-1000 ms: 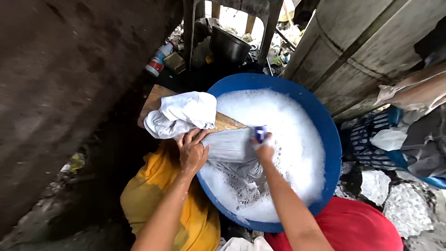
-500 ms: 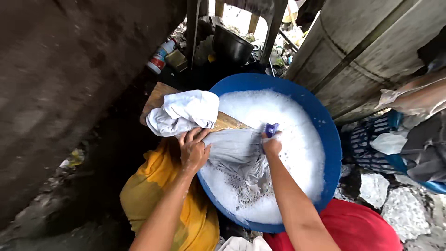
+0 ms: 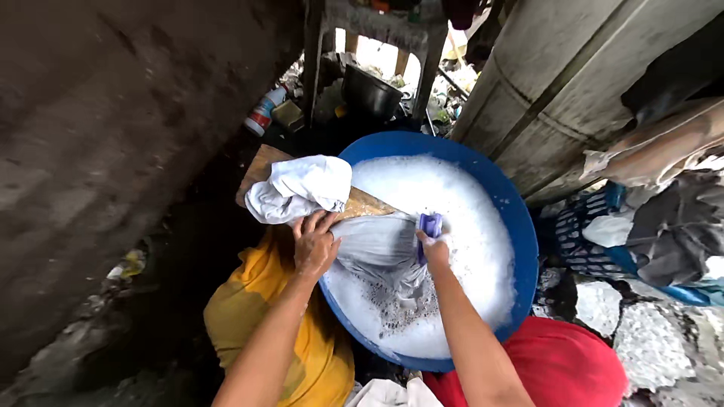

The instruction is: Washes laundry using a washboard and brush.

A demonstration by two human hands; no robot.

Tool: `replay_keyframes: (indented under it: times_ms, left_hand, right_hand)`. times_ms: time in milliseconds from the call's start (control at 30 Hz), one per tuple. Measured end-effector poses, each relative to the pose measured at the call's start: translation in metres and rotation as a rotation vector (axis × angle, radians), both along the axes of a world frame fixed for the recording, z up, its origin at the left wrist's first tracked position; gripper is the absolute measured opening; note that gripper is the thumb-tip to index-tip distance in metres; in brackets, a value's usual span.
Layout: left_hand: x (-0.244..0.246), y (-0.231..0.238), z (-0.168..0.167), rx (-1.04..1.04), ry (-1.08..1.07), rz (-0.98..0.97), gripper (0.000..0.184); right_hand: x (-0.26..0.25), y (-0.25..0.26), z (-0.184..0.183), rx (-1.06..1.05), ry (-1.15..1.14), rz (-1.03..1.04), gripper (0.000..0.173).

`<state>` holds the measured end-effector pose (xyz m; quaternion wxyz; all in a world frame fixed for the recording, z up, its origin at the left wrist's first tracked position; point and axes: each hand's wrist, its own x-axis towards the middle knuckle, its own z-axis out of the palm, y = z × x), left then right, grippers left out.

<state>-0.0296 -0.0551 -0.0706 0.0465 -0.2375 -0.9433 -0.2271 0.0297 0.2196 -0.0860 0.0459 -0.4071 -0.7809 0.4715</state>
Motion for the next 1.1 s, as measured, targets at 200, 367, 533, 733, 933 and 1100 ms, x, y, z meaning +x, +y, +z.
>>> replay_keyframes:
  times_ms: [200, 367, 533, 733, 933, 1100]
  left_hand:
    - [0.048, 0.032, 0.029, 0.157, -0.372, 0.026, 0.039]
    - [0.081, 0.060, 0.067, 0.729, -0.754, -0.063, 0.033]
    - [0.063, 0.056, 0.084, 1.387, -0.791, 0.042, 0.037]
    - [0.072, 0.090, 0.072, 1.290, -0.960, -0.085, 0.028]
    - [0.023, 0.069, 0.055, 1.315, -0.985, 0.256, 0.048]
    - [0.008, 0.044, 0.044, 1.442, -1.084, 0.741, 0.040]
  right_hand:
    - [0.066, -0.092, 0.016, -0.576, 0.084, -0.150, 0.044]
    - [0.069, -0.069, 0.046, -0.729, 0.122, -0.030, 0.030]
    - [0.079, -0.010, 0.126, -0.567, 0.388, 0.126, 0.029]
    - [0.059, 0.034, 0.181, -0.402, 0.860, 0.133, 0.034]
    - [-0.021, 0.028, 0.111, -0.204, 0.535, -0.037, 0.042]
    - [-0.027, -0.138, 0.072, 0.028, 0.242, 0.587, 0.069]
